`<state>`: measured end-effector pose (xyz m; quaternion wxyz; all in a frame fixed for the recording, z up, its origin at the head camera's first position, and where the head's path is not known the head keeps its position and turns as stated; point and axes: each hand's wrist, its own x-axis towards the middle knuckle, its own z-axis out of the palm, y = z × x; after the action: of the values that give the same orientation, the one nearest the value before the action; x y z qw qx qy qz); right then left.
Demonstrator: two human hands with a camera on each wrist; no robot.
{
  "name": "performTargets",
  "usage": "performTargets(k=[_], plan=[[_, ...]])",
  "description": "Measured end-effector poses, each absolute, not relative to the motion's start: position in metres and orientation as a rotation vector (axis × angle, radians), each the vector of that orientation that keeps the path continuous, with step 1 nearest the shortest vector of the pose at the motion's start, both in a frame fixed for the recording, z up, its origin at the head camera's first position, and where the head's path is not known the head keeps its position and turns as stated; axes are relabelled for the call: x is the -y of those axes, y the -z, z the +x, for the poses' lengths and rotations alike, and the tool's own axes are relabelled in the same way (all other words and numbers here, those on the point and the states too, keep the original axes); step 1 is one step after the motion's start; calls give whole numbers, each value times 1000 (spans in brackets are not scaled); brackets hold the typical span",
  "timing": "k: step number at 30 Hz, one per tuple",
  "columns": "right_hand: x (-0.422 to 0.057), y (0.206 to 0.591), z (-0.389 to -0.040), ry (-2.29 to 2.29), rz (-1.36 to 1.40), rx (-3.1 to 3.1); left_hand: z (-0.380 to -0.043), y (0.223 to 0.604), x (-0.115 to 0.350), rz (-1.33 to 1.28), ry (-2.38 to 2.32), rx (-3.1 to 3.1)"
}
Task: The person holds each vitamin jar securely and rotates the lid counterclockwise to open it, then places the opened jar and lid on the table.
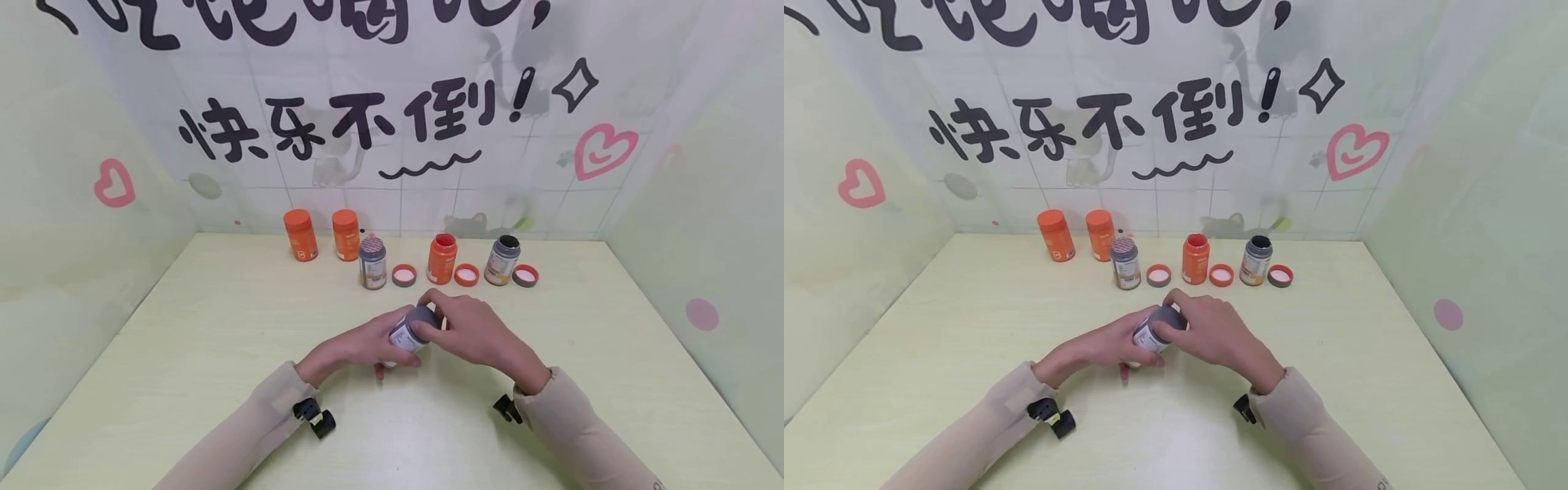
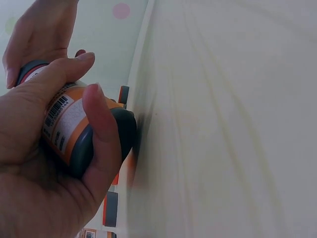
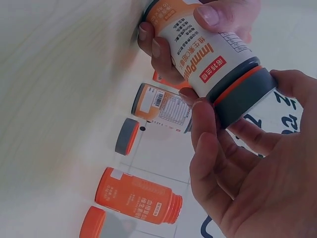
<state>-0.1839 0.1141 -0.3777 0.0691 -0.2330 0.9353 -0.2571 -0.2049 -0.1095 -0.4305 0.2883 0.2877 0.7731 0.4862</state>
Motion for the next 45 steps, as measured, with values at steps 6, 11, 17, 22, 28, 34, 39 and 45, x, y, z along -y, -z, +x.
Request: performTargets(k=[6, 11, 17, 22, 28, 34, 39, 45], plan=[[-114, 378, -184, 760, -689, -2819, -205, 431, 110, 755, -1299, -2062], [-113, 376, -183, 745, -667, -2813, -204, 430, 109, 755, -1302, -2060], [-114, 374, -181, 728, -698, -2815, -204, 430, 109, 742, -1309, -2053], [-115, 375, -181, 748, -667, -2807, -204, 431, 109, 750, -1312, -2056], [-115, 376, -182, 762, -693, -2798, -205, 431, 109, 755, -1304, -2056], [-115, 378, -183, 777, -685, -2774, -205, 430, 108, 754, -1304, -2060], [-115, 378, -182, 760, -680, -2774, -205, 429, 108, 745, -1295, -2061], [-114, 378, -182, 750, -679, -2789, -205, 430, 109, 747, -1297, -2064]])
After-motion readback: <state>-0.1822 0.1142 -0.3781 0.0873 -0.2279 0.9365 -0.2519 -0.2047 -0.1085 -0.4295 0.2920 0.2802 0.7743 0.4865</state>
